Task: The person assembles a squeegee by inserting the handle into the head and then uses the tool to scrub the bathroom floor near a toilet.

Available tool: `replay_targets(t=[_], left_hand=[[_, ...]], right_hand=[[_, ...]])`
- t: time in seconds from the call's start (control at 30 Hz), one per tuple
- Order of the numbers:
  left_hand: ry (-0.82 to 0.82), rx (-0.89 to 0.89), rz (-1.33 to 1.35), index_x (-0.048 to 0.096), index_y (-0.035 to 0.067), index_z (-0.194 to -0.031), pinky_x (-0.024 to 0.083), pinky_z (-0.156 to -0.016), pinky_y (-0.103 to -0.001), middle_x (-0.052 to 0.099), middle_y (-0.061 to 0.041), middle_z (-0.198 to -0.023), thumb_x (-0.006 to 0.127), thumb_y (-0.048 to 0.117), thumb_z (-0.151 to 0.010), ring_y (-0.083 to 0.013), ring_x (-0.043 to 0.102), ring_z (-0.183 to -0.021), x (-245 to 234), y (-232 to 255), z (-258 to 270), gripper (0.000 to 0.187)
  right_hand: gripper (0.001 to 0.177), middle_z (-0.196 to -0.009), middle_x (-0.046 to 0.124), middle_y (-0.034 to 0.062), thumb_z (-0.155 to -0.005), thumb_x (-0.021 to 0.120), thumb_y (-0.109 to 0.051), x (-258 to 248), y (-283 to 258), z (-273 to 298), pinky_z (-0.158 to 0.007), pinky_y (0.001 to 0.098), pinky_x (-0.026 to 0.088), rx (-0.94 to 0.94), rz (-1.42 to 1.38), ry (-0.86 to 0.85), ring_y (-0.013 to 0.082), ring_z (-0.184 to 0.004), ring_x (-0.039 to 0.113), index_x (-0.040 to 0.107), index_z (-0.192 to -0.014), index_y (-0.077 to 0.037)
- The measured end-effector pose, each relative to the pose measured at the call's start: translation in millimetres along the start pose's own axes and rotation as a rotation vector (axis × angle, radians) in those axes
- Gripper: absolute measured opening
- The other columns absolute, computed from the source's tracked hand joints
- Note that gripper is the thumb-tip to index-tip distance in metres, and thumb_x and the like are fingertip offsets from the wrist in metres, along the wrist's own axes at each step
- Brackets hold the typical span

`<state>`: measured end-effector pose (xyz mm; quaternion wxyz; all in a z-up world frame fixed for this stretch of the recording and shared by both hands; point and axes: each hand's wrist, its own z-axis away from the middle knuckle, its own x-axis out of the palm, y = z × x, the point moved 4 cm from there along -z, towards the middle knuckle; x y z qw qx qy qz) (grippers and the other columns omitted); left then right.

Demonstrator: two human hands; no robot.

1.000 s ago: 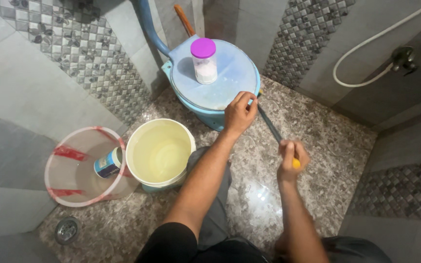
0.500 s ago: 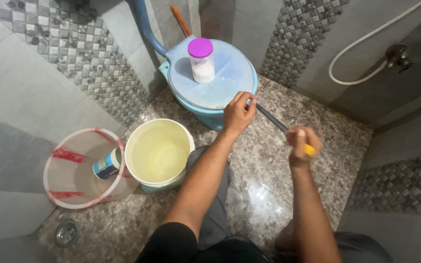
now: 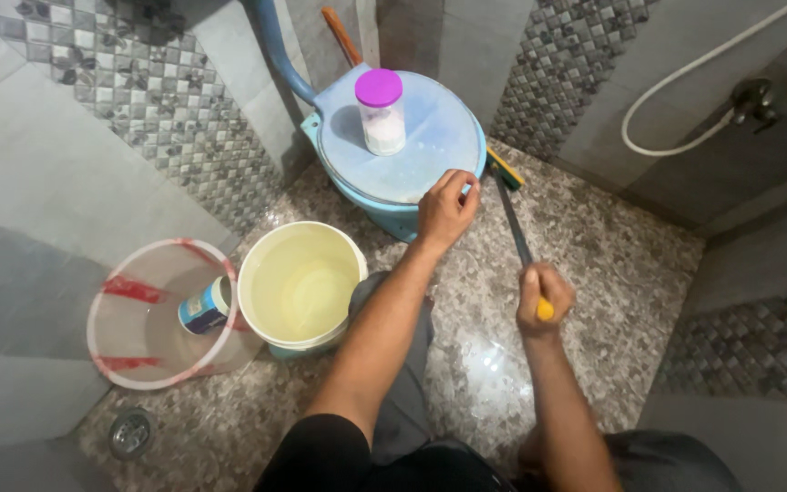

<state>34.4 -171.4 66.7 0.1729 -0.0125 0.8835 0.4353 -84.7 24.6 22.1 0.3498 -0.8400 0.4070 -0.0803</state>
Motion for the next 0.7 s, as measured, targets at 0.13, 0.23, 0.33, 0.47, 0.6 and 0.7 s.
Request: replay_targets(t=[0.13,0.23,0.33,0.47,0.6,0.7], left_hand=[[0.013,0.032,-0.013,0.067,0.011,-0.097,0.052,-0.061,-0.038,0.069,-0.007,-0.094,0.067,0.017,-0.095,-0.0229,0.069,-0.067,1,6,3,0.007],[0.02,0.037,0.022,0.067,0.011,-0.096,0.053,-0.063,-0.038,0.069,-0.006,-0.091,0.068,0.018,-0.094,-0.0221,0.069,-0.066,1,9,3,0.007],[-0.023,0.019,0.025,0.067,0.012,-0.096,0.053,-0.062,-0.038,0.069,-0.007,-0.093,0.066,0.018,-0.096,-0.0229,0.069,-0.067,1,2,5,0.007],[-0.004,0.06,-0.014,0.066,0.011,-0.097,0.053,-0.064,-0.04,0.069,-0.008,-0.094,0.067,0.017,-0.094,-0.0266,0.068,-0.071,3,3,11,0.007],[-0.061,0.058,0.01,0.066,0.01,-0.097,0.053,-0.066,-0.042,0.068,-0.008,-0.094,0.067,0.019,-0.095,-0.0272,0.068,-0.069,5,6,13,0.009],[-0.122,0.051,-0.013,0.067,0.011,-0.099,0.055,-0.071,-0.041,0.07,-0.008,-0.097,0.069,0.02,-0.093,-0.0295,0.071,-0.08,9,7,17,0.01]], right_hand=[[0.017,-0.075,0.057,0.0041,-0.103,0.056,-0.008,-4,40,-13,-0.061,0.0273,0.04,0.207,0.036,-0.03,0.0117,-0.066,0.051,0.065,-0.09,0.0],[0.019,-0.075,0.057,0.001,-0.104,0.056,-0.009,-10,44,-14,-0.061,0.0255,0.039,0.234,-0.017,0.0,0.0088,-0.065,0.049,0.065,-0.089,-0.001],[0.02,-0.075,0.058,-0.0003,-0.104,0.056,-0.011,-17,45,-1,-0.061,0.0244,0.04,0.202,-0.046,0.024,0.0077,-0.065,0.05,0.065,-0.089,-0.001],[0.019,-0.079,0.059,0.0011,-0.105,0.058,-0.012,-16,69,2,-0.065,0.024,0.042,0.27,-0.053,-0.016,0.008,-0.07,0.051,0.066,-0.093,0.001],[0.018,-0.08,0.059,0.0008,-0.104,0.062,-0.014,-31,62,9,-0.066,0.0227,0.043,0.342,-0.081,0.085,0.0072,-0.071,0.053,0.067,-0.096,0.001],[0.02,-0.082,0.065,0.0013,-0.103,0.062,-0.016,-30,52,6,-0.066,0.0232,0.044,0.307,-0.156,0.096,0.0082,-0.069,0.055,0.068,-0.092,-0.001]])
